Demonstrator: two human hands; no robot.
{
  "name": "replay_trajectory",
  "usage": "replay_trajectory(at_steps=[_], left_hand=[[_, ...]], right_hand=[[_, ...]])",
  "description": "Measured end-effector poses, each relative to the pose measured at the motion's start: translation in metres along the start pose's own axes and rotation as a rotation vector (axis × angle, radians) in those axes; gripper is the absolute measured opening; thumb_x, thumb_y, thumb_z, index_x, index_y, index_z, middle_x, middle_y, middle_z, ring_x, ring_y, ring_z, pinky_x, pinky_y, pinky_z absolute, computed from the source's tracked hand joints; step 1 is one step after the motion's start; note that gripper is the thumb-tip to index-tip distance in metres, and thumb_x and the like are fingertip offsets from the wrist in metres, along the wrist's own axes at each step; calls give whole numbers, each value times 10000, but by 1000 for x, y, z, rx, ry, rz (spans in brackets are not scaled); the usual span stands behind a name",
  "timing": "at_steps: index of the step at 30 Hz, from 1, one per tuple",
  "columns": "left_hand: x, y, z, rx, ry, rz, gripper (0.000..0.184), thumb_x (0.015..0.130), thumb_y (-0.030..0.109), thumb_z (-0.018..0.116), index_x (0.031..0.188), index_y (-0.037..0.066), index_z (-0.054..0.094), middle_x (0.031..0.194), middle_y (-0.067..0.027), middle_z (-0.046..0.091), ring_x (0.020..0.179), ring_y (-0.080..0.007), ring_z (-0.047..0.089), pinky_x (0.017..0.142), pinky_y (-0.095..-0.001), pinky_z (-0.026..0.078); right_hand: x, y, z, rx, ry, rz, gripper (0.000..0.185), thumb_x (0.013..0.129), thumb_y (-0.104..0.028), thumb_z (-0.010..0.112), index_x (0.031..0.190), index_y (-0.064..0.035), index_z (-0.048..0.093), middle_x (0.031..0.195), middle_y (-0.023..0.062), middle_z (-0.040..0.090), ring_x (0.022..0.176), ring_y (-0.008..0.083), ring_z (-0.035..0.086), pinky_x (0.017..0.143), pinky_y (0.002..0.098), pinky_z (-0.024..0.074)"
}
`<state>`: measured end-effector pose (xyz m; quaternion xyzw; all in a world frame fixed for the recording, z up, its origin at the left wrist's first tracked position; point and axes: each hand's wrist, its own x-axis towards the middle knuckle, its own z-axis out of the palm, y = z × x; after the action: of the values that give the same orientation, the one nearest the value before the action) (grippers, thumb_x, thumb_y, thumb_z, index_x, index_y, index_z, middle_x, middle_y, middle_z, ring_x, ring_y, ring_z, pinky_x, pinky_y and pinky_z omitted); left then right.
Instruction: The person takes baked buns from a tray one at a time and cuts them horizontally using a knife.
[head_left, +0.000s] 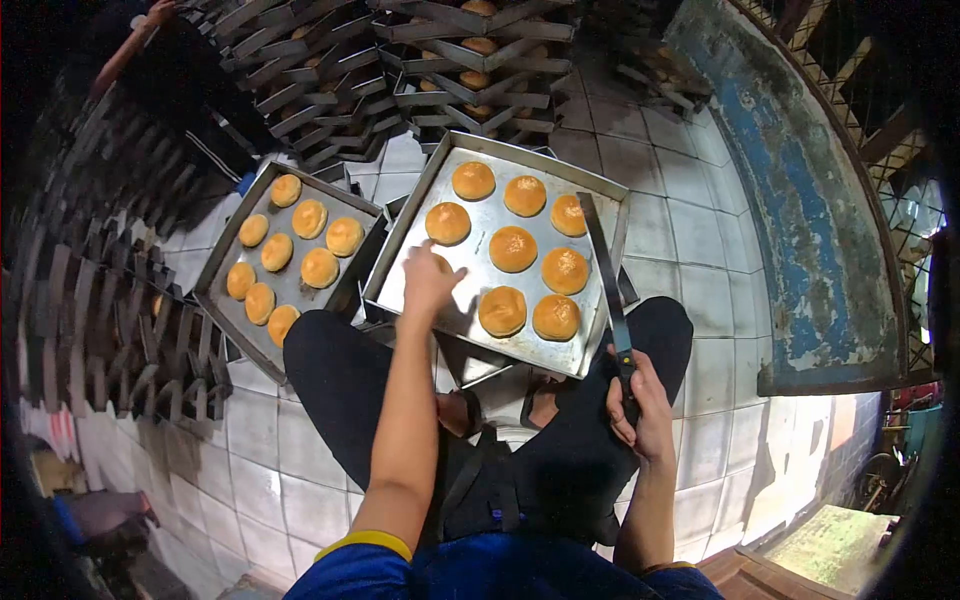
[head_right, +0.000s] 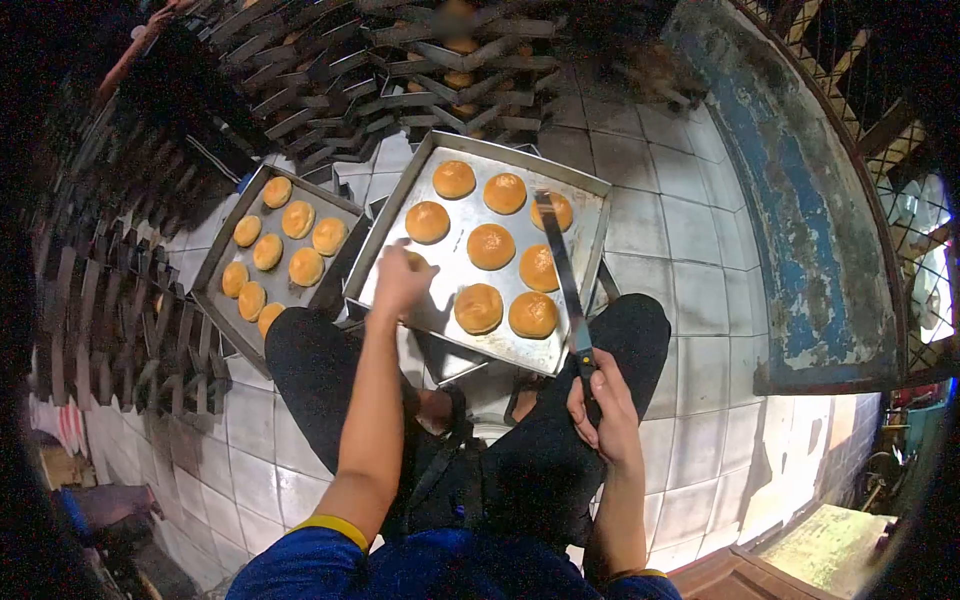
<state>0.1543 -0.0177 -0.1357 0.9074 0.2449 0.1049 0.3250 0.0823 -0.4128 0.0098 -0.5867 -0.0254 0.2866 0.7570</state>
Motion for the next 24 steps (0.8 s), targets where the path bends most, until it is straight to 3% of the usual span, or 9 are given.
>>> replay_trajectory(at_steps=[2,4,7,10,11,16,19,21,24], left_hand=[[21,-32,-12,202,-74,-223,1011,686,363,964,1453,-114,511,1392,-318,620,1320,-427,618,1112,-487,525],[37,-52,-28,110,-335,-430,1077,650,400,974,1459,-125,495,1433,-326,611,1344,-415,627,1093,-471,547],[44,-83,-3,140,-418,-419,1131,620,421,980,1459,-140,470,1401,-329,644,1286,-408,677,1037,-445,584],[28,-66,0,81,-268,-392,1080,623,405,1013,1436,-100,511,1481,-359,570,1351,-453,622,1131,-467,540],[27,-68,7,62,-223,-329,1026,633,352,1012,1406,-79,493,1369,-354,654,1284,-452,669,1071,-472,565],[4,-18,3,-351,-173,-195,794,734,215,903,1351,69,425,1144,-323,736,1122,-484,733,970,-494,589],[5,-3,-1,-362,-192,-58,815,757,180,886,1424,73,429,1203,-266,729,1168,-418,729,1009,-459,577],[10,1,-2,-721,-236,142,849,786,107,856,1515,88,422,1357,-191,660,1242,-328,686,1062,-413,549],[7,21,-21,-928,-262,183,869,813,57,847,1568,108,420,1478,-140,558,1289,-261,631,1094,-389,523]], right_hand=[[5,10,-1,4,-25,3,499,1171,-357,438,1536,-17,433,704,65,543,393,63,343,355,224,283],[9,15,1,42,-65,6,469,1172,-338,434,1505,-8,453,705,64,541,395,63,345,357,223,286],[15,13,6,54,-77,20,438,1174,-309,425,1493,-11,457,706,60,540,394,62,345,362,222,294],[15,10,8,-3,-72,28,450,1172,-322,431,1510,-27,460,698,55,531,389,61,329,368,220,293],[15,10,10,-33,-55,44,464,1170,-341,439,1521,-39,470,689,52,519,384,59,314,372,217,289],[15,14,16,-139,6,36,450,1169,-306,436,1531,-40,458,719,46,556,401,63,354,376,229,300],[14,11,32,-327,120,82,493,1170,-278,444,1587,-23,381,762,1,564,558,46,447,487,223,367],[14,13,34,-384,88,45,518,1166,-235,460,1638,-53,345,764,-1,575,596,57,486,559,229,405],[12,7,42,-448,63,15,530,1164,-207,463,1658,-66,331,763,2,586,626,69,512,611,244,431]])
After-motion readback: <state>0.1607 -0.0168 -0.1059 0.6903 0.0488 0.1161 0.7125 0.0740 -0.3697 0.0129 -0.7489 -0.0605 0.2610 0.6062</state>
